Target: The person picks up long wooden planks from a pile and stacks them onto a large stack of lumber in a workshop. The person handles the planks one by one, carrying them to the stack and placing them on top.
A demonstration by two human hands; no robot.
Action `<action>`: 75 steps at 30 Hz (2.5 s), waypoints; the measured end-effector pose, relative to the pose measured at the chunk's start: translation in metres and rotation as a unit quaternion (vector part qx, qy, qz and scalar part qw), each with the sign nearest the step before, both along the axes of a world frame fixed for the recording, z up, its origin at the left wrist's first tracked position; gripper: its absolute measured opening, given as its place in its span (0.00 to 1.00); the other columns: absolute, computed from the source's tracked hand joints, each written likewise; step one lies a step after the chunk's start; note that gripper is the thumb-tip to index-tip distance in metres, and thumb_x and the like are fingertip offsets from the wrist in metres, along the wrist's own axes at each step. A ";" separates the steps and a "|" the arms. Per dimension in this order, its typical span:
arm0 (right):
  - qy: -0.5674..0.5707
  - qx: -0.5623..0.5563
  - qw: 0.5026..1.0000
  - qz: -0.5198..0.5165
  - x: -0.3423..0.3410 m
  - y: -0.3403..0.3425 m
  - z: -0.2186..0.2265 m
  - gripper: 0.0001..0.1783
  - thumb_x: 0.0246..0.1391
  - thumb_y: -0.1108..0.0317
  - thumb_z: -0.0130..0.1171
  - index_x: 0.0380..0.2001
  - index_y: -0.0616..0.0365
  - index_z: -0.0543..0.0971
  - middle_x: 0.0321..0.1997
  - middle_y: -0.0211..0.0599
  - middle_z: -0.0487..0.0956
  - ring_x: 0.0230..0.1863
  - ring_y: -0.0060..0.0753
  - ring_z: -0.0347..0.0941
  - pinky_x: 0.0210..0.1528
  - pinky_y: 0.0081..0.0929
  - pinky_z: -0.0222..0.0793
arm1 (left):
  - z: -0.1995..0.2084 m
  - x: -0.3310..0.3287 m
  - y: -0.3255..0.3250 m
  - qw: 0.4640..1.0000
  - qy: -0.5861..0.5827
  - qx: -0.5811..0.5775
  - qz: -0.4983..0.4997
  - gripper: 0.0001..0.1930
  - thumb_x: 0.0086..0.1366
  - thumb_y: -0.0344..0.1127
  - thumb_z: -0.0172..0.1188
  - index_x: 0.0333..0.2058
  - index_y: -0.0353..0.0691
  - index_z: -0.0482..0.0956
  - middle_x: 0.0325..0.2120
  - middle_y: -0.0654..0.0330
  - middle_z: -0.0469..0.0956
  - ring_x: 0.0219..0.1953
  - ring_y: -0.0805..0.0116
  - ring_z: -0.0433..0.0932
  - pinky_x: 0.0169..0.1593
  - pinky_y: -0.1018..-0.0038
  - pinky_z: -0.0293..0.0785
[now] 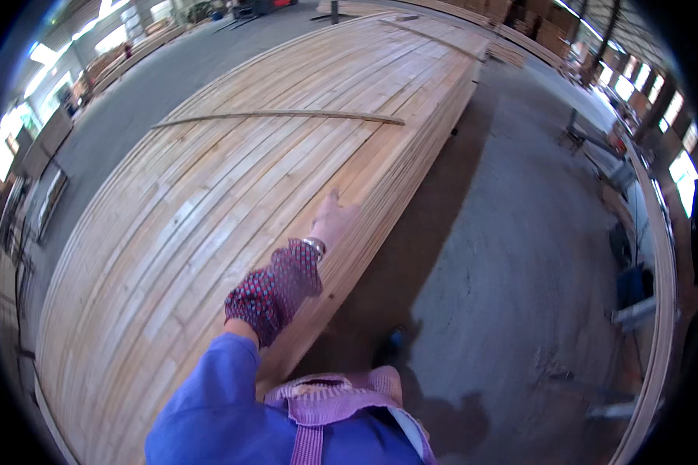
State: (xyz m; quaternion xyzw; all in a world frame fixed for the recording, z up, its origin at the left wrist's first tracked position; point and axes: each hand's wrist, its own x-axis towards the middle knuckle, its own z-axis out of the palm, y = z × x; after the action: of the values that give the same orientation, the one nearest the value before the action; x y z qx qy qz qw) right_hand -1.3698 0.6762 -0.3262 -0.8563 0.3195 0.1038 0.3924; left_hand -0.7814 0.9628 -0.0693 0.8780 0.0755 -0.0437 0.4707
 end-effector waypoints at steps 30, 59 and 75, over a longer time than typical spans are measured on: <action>0.057 -0.109 0.884 0.450 0.774 -0.352 0.036 0.13 0.39 0.57 0.61 0.22 0.56 0.78 0.24 0.49 0.77 0.29 0.53 0.75 0.32 0.47 0.71 | -0.081 0.439 -0.085 0.826 0.103 0.219 0.509 0.44 0.55 0.51 0.57 0.66 0.38 0.51 0.62 0.39 0.55 0.67 0.40 0.49 0.69 0.49 0.39; -0.081 -0.064 0.611 0.785 0.966 -0.330 -0.019 0.11 0.51 0.64 0.52 0.28 0.61 0.78 0.24 0.52 0.77 0.28 0.49 0.76 0.32 0.41 0.68 | -0.048 0.076 -0.195 0.750 -0.009 0.082 0.656 0.47 0.54 0.44 0.71 0.65 0.31 0.54 0.63 0.41 0.59 0.67 0.51 0.57 0.68 0.66 0.53; 0.100 0.033 0.805 0.584 0.968 -0.247 0.062 0.19 0.51 0.58 0.51 0.27 0.64 0.80 0.30 0.54 0.79 0.35 0.56 0.76 0.41 0.46 0.69 | -0.071 0.048 -0.170 0.707 0.033 0.224 0.670 0.28 0.54 0.34 0.66 0.55 0.36 0.71 0.55 0.47 0.70 0.56 0.51 0.71 0.59 0.64 0.68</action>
State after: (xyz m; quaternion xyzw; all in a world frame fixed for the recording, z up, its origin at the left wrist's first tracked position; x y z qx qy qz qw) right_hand -0.4013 0.4296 -0.2643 -0.8525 -0.2075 0.4089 0.2510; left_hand -0.7336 0.7926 -0.1402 0.6744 0.6669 0.2721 0.1625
